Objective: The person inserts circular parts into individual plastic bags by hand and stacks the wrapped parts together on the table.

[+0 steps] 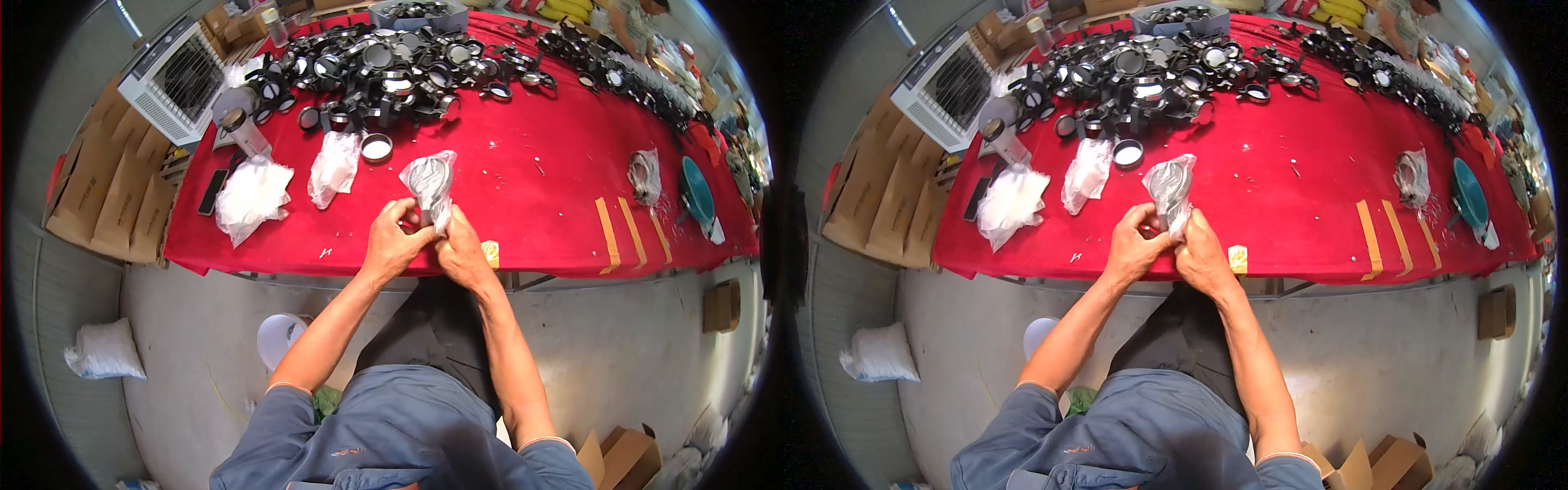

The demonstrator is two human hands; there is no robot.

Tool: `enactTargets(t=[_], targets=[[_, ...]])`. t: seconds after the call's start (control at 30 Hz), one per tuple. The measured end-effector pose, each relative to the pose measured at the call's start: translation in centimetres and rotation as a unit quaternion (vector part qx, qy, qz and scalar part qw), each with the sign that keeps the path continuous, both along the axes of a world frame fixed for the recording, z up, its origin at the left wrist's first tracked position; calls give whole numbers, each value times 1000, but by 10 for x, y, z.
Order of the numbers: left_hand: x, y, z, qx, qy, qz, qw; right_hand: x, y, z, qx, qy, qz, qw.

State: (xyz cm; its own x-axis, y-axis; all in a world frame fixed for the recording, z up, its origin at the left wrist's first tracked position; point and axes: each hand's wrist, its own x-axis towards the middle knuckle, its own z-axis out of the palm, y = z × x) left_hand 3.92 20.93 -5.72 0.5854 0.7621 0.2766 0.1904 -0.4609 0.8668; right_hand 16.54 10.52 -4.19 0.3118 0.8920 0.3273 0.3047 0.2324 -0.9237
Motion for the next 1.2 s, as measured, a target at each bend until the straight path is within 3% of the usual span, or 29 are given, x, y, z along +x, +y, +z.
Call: enactTargets(t=[0.07,0.13,0.2,0.27,0.3,0.33,0.4,0.47,0.53,0.63,0.7,0.77,0.9,1.0,1.03,1.07,1.1,1.13,1.17,1.2], targets=[[7,-5,6,-84,-92,-65,990,-2,2,-6,23,-39,-29,999],[14,-7,2,-72,-73,-62,993,8,4,-15,21,-62,-35,997],[23,-9,-1,62,-75,-28,995,12,4,-19,22,-45,-64,997],[33,-13,-7,-107,-123,-22,986,14,-5,-14,-7,-98,-128,987],[36,-11,-12,-121,-137,-27,983,16,-10,-13,-31,-118,-170,978],[38,-13,-2,-51,-95,-13,994,27,-11,-27,-25,-208,-254,944],[43,-19,9,84,-25,-7,996,25,-24,17,-88,-61,-277,955],[58,-27,5,190,-34,-25,981,32,-26,20,-60,-120,-260,956],[67,-34,0,160,-79,-76,981,39,-22,9,-22,-138,-271,952],[76,-35,-2,150,7,-122,981,57,-28,-4,-89,-63,-275,955],[77,-36,0,109,39,-205,972,71,-36,-8,-104,-124,-298,941],[73,-35,3,174,44,-214,960,101,-45,-15,-101,-167,-338,921],[34,-20,1,256,45,-97,961,232,-84,-6,-164,-216,-488,830],[12,-13,-26,217,28,-14,976,353,-123,-19,-145,-423,-539,714],[16,-13,-24,215,31,-12,976,381,-128,-13,-198,-439,-564,671],[19,-15,-20,227,17,-15,974,403,-134,-8,-234,-477,-561,635],[20,-17,-16,241,7,-12,970,446,-153,-26,-226,-598,-498,585],[20,-18,-15,252,15,-21,967,438,-157,-13,-133,-717,-444,521],[17,-18,-16,272,21,-24,962,476,-157,-21,-319,-637,-436,550],[17,-17,-17,268,4,-27,963,469,-146,-19,-310,-531,-545,570]])
